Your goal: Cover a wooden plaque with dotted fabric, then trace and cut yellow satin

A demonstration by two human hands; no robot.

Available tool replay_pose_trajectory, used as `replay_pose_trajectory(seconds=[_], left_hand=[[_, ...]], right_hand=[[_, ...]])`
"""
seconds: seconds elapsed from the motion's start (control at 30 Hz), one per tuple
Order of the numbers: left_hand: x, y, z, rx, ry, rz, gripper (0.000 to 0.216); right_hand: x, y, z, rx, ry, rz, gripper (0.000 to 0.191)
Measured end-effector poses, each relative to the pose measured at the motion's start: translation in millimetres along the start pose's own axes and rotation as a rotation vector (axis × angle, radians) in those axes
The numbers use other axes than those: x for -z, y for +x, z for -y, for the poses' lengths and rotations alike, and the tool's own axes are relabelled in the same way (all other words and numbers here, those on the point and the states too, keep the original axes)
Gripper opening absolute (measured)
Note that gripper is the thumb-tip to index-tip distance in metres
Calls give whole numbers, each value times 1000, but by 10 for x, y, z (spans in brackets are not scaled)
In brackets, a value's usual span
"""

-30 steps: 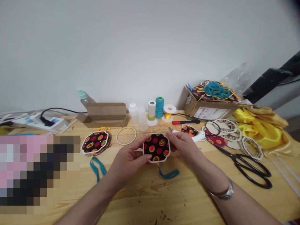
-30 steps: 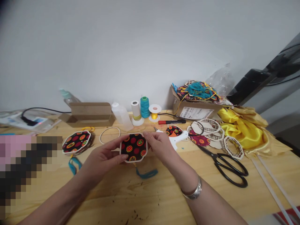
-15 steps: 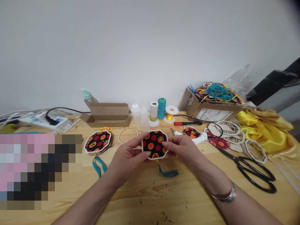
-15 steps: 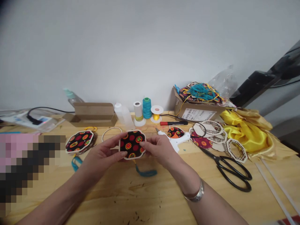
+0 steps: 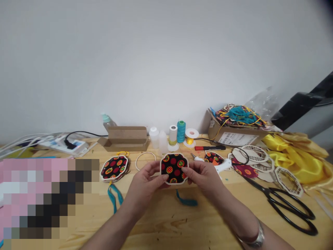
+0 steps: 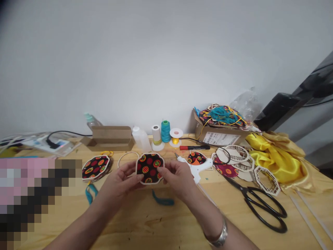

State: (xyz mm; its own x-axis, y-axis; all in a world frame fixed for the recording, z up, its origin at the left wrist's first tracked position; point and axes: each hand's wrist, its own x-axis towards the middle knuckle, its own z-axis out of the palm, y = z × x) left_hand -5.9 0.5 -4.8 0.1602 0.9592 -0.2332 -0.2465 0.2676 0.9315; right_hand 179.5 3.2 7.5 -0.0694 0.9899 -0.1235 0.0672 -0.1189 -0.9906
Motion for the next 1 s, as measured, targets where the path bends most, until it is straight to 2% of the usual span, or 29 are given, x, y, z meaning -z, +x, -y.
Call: replay_pose_trajectory(seconds=[0.07,0.13,0.27,0.53,0.6,0.7,0.8,0.9,1.0], left_hand=[[-13,-9,9,53,-36,15,34],[-35,-28,10,82,-95,15,28],[-90,-76,-19,98,-156,-16,29],[-141,-158,-117,84,-53,-96,25],[-108,-195,-122,77,-41,-109,25],[34,-238,-150,61,-20,-145,24],[307,-238,-324,14,2,-253,15],[617,-229,-716,-86,16,-398,7],[830,-258,-1154,-255,-6,-499,17]], right_hand=[[-3,1,-15,18,-22,-10,29],[-4,2,-24,24,-37,-25,30],[-1,-2,-16,13,-34,-46,30],[-37,-76,7,30,-18,-21,28],[-64,-109,15,29,-25,24,28],[-96,-150,27,44,-60,91,31],[-102,-166,25,51,-106,66,41],[-95,-163,4,42,-141,51,46],[-100,-156,-35,41,-138,84,45]])
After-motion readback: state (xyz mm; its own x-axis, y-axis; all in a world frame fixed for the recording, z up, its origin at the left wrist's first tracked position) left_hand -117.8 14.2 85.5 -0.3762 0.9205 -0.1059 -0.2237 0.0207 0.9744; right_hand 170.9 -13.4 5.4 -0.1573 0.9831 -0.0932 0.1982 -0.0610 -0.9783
